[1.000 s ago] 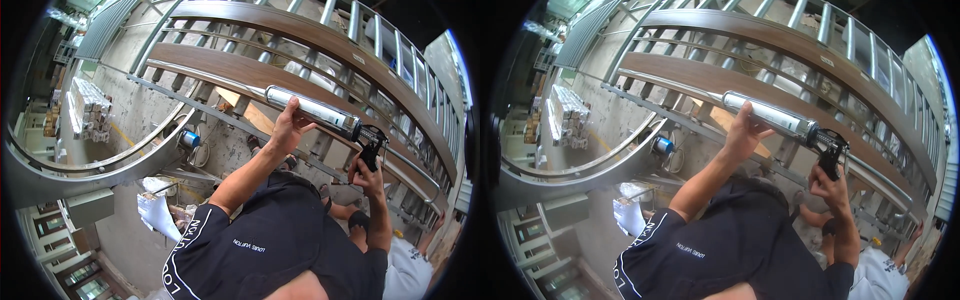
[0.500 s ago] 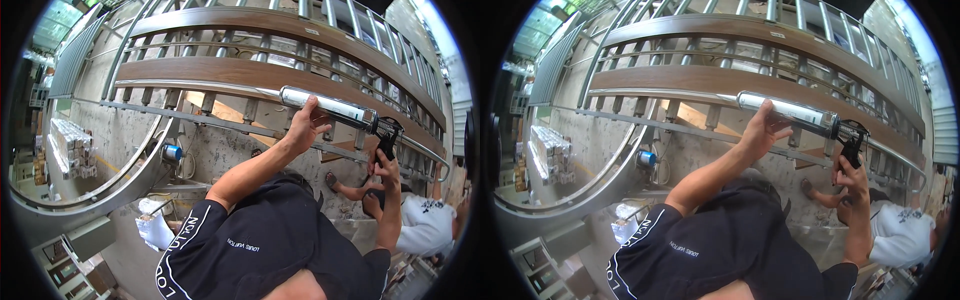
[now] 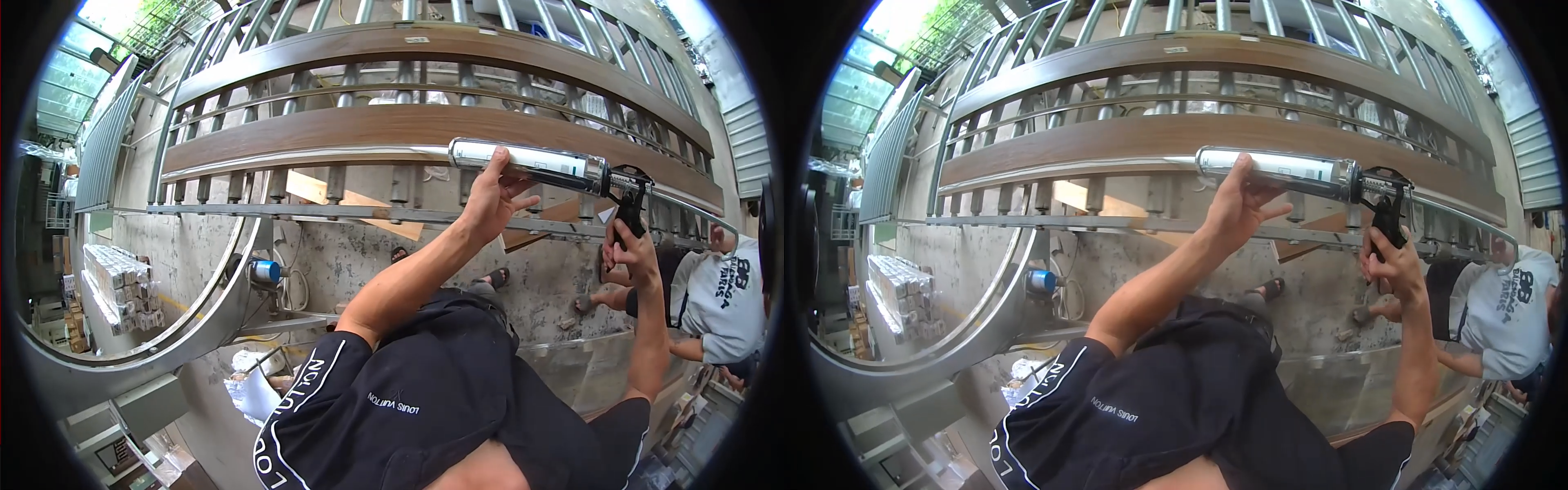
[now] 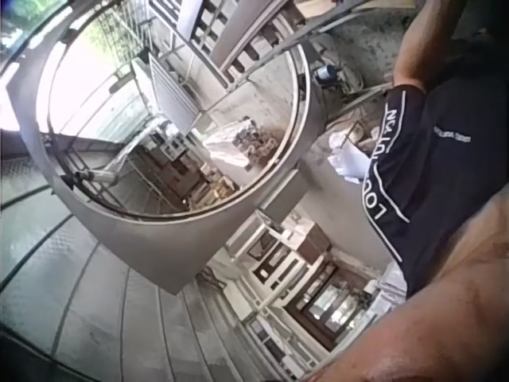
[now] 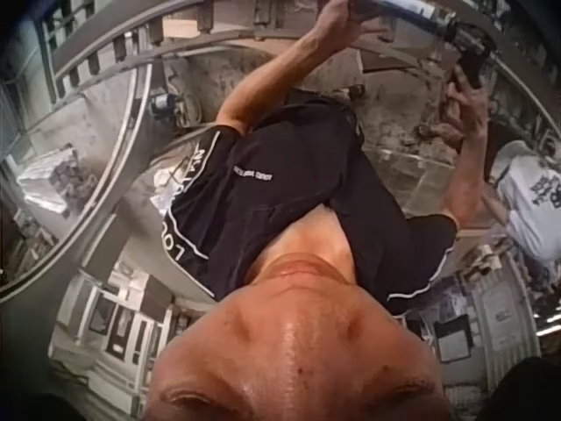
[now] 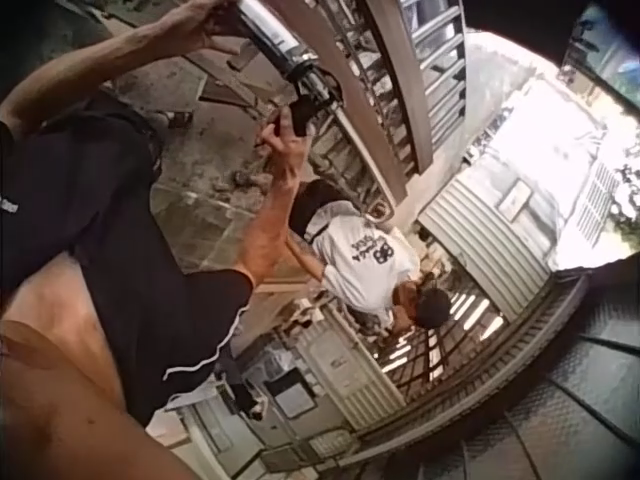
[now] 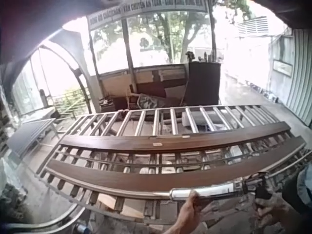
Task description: Applying sealant to wooden planks and mounting them onto a curved metal staircase frame, then cleaning the surfaces with a rag.
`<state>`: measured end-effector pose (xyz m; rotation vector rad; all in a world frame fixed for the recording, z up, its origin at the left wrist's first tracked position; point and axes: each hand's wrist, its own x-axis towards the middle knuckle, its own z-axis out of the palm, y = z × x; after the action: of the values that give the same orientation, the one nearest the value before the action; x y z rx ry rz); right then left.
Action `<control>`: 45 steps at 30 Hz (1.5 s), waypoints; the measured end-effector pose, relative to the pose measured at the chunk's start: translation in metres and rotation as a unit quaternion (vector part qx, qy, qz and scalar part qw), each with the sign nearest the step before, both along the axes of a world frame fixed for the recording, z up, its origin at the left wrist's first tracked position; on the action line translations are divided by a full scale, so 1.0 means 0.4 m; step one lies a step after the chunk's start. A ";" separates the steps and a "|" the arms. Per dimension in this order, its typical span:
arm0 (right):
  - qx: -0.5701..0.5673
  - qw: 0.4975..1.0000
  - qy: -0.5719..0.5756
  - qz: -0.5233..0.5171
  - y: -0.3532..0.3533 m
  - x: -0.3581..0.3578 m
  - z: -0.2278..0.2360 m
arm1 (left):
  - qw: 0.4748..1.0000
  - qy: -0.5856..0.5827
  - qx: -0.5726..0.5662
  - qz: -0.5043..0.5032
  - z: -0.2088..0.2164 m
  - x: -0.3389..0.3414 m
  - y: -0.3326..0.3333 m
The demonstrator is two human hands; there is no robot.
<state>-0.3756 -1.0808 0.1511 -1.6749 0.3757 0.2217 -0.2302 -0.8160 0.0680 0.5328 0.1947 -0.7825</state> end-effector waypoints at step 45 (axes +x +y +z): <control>-0.114 0.977 0.057 -0.169 -1.405 -0.574 0.193 | 0.987 0.036 -0.060 -0.142 0.063 -0.450 -1.591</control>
<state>-0.6052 -1.6429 0.2283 -1.7945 0.7882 0.0210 -0.4103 -1.4526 0.0931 0.4235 0.1399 -1.0847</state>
